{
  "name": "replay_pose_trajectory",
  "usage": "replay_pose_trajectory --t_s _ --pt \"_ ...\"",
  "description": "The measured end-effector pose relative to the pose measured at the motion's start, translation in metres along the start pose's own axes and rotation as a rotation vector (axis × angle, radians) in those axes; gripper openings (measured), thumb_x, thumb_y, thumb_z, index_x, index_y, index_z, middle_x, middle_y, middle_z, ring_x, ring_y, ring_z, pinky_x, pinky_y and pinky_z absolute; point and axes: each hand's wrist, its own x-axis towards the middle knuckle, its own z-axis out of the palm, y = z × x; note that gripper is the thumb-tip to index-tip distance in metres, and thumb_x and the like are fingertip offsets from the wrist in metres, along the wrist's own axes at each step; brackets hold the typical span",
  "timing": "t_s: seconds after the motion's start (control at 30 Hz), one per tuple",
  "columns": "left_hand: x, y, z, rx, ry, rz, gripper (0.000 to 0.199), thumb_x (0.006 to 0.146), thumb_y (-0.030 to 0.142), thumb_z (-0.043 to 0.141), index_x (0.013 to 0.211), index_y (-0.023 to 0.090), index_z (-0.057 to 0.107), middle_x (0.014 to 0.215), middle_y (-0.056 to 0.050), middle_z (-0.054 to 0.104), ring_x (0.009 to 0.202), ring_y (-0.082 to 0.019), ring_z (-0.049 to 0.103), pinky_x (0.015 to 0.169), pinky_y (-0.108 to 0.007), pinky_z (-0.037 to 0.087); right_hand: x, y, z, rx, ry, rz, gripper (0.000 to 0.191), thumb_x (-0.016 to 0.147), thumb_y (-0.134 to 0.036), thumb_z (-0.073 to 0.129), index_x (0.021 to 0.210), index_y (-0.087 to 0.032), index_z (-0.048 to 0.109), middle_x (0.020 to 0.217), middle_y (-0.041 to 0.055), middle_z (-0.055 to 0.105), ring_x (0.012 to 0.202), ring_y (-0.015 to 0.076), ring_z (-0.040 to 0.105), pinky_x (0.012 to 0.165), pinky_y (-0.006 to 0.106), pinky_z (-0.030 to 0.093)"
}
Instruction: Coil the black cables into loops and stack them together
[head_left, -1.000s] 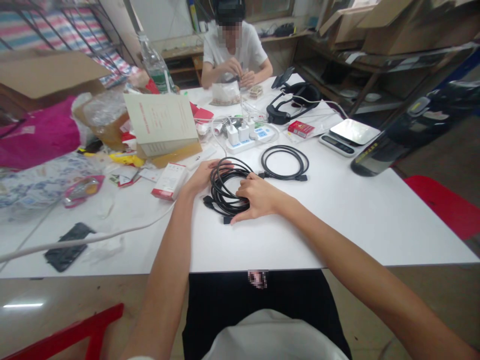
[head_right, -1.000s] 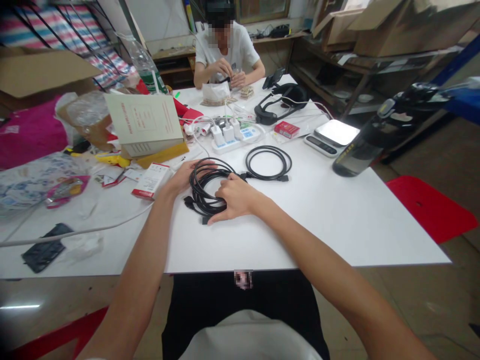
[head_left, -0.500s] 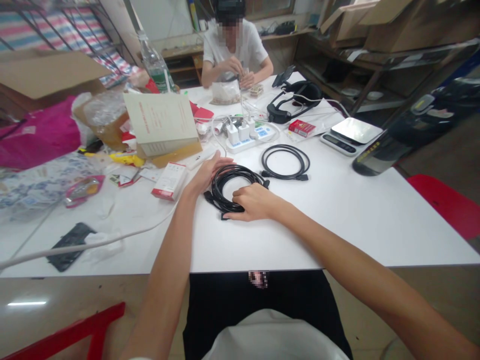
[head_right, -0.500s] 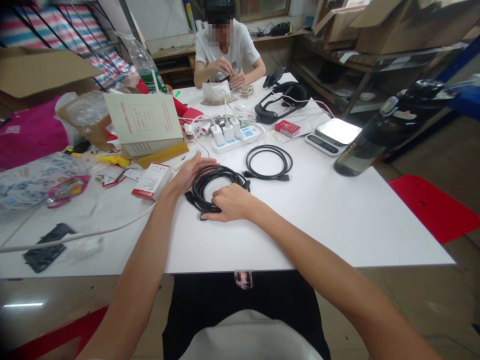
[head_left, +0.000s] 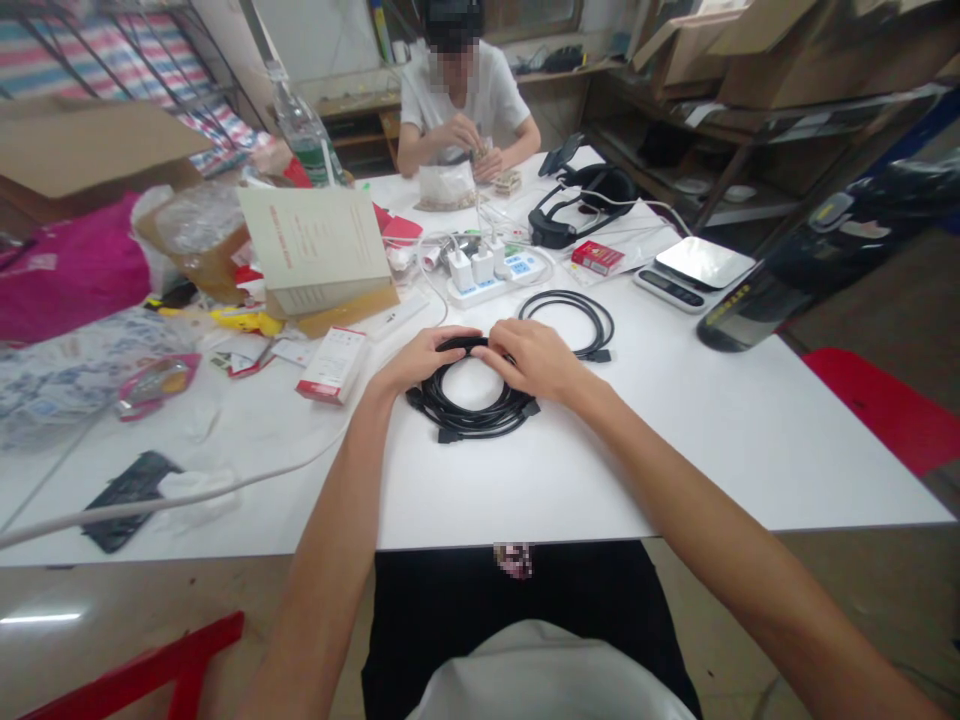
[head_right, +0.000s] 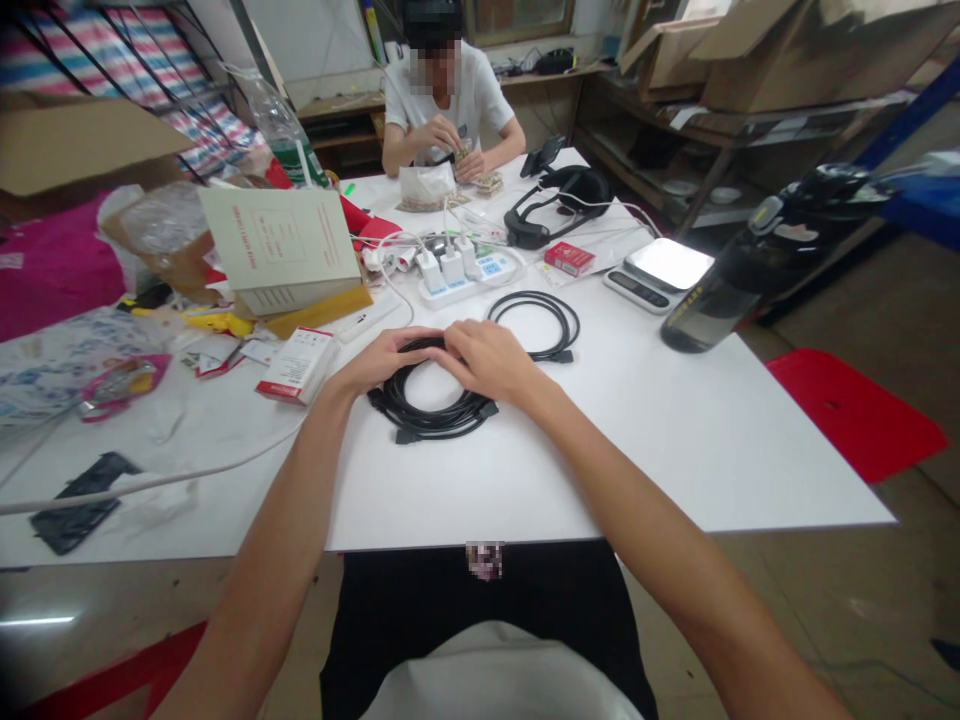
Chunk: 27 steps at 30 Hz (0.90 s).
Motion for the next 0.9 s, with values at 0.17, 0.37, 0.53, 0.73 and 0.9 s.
replay_pose_trajectory --t_s 0.17,0.37,0.53,0.73,0.9 --pt "0.003 0.01 0.019 -0.058 -0.17 0.019 0.051 0.093 0.041 0.079 0.14 0.022 0.076 0.149 -0.013 0.071 0.14 -0.035 0.064 0.126 -0.05 0.042 -0.006 0.05 0.001 -0.182 0.113 0.266 0.044 0.108 -0.055 0.049 0.116 -0.014 0.063 0.118 0.0183 0.071 0.11 0.0323 0.063 0.094 0.041 0.042" --pt "0.006 0.027 0.054 -0.097 -0.383 0.013 0.044 0.101 0.041 0.071 0.142 0.026 0.075 0.151 -0.01 0.071 0.142 -0.031 0.064 0.124 -0.045 0.044 -0.012 0.072 0.008 -0.178 -0.096 0.4 0.063 0.102 -0.075 0.05 0.111 -0.014 0.067 0.114 0.0185 0.074 0.102 0.0316 0.066 0.088 0.039 0.044" --pt "0.006 0.029 0.068 -0.137 -0.443 0.0 0.045 0.1 0.042 0.072 0.141 0.025 0.076 0.149 -0.011 0.072 0.139 -0.03 0.066 0.122 -0.043 0.047 -0.011 0.07 0.006 -0.114 -0.17 0.302 0.058 0.099 -0.075 0.057 0.098 -0.017 0.066 0.102 0.0123 0.075 0.087 0.0233 0.063 0.075 0.033 0.034" --pt "0.004 0.032 0.067 -0.21 -0.361 -0.076 0.046 0.097 0.051 0.077 0.132 0.021 0.081 0.133 -0.013 0.08 0.124 -0.029 0.074 0.109 -0.04 0.054 -0.01 0.064 0.012 -0.162 -0.211 0.319 0.05 0.108 -0.061 0.047 0.108 -0.015 0.065 0.109 0.0161 0.074 0.089 0.0245 0.063 0.074 0.033 0.031" --pt "0.008 0.024 0.069 -0.343 -0.108 -0.066 0.046 0.091 0.053 0.084 0.117 0.015 0.085 0.122 -0.016 0.082 0.115 -0.028 0.076 0.11 -0.042 0.054 -0.012 0.066 0.011 -0.156 -0.212 0.318 0.046 0.104 -0.061 0.055 0.107 -0.016 0.065 0.108 0.0154 0.073 0.092 0.0251 0.063 0.076 0.033 0.033"
